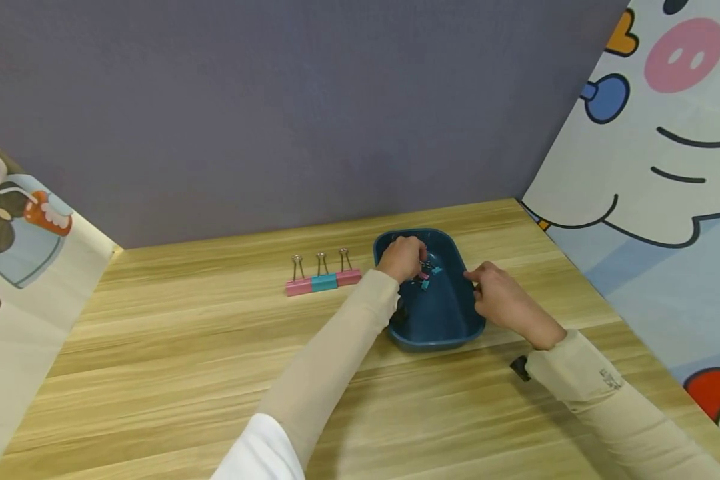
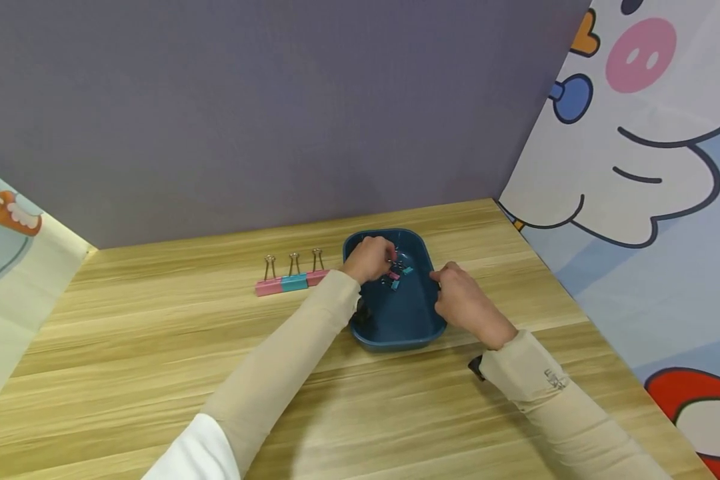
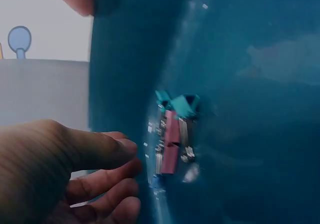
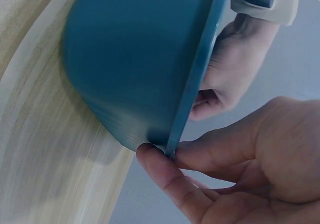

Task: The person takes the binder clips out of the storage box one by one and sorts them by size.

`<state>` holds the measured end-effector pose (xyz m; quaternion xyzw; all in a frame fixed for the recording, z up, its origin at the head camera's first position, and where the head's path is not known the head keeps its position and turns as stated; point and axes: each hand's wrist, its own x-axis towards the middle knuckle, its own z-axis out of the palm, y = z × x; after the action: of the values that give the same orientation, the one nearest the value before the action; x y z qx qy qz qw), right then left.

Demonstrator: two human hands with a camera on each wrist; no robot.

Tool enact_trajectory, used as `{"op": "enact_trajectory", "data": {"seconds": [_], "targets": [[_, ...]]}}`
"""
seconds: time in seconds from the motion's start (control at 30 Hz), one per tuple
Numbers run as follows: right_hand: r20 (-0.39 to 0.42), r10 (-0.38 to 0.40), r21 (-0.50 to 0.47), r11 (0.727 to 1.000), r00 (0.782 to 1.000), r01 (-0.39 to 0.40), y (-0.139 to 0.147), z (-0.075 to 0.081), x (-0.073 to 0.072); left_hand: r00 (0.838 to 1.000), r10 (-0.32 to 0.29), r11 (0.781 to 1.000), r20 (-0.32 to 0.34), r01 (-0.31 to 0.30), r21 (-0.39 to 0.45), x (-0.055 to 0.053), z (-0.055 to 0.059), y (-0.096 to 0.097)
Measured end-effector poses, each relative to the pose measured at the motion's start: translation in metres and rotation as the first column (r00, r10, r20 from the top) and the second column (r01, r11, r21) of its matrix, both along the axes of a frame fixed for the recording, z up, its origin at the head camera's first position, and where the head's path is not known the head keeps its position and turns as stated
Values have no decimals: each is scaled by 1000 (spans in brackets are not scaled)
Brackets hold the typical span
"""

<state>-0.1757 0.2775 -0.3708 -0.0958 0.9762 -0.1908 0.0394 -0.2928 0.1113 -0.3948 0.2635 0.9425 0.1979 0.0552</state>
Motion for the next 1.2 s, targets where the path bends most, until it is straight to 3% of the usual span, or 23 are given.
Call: {"op": "enact_trajectory", "data": {"seconds": [0.27,0.5,1.2], "targets": [[5,-4,9,1000,1000,4,-1,1,2,1000,-6,995,-1,6,-97,-4,-10,3],[-4,12,1,1000,1000,-12,-2,2,3,1000,-18,986,-2,18,-168,-1,-9,6],[0,10,9,1000,1000,-10,-1,0,0,999,-26,982,-27,21,-185,-3,-13,11]]}}
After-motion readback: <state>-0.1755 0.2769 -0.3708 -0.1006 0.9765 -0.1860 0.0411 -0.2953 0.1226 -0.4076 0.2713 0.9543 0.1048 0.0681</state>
